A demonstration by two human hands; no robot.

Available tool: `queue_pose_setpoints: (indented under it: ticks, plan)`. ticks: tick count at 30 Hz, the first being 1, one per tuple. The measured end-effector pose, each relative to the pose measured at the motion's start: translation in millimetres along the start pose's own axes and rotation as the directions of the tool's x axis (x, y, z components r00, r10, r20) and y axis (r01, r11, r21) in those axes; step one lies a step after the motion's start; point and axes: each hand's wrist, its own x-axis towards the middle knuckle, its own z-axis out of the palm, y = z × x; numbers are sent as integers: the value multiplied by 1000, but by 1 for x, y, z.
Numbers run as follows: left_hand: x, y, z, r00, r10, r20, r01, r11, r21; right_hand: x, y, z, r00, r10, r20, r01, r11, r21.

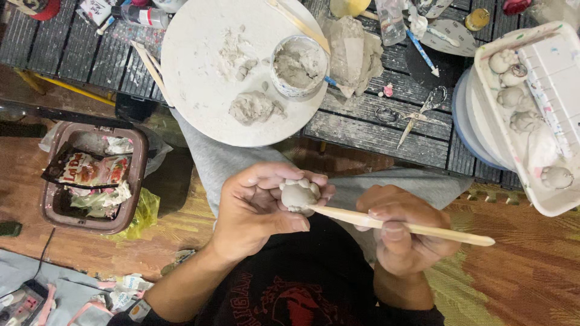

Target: The person shapes a small clay object using their hands and a wooden sculpting tool. They add small pieces of clay to the object and refine its surface details. The person places the finished piece into a container with other similar clay objects.

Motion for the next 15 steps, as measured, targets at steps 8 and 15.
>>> queue_pose_setpoints:
  ticks: [8,15]
  plan:
    - [-2,0,-1,1000,9,17,-9,1000,-2,2,6,-3,998,-65,24,64,996,60]
    - [1,0,-2,999,33,39,-32,999,-17,2,10,-7,999,-42,15,42,999,35]
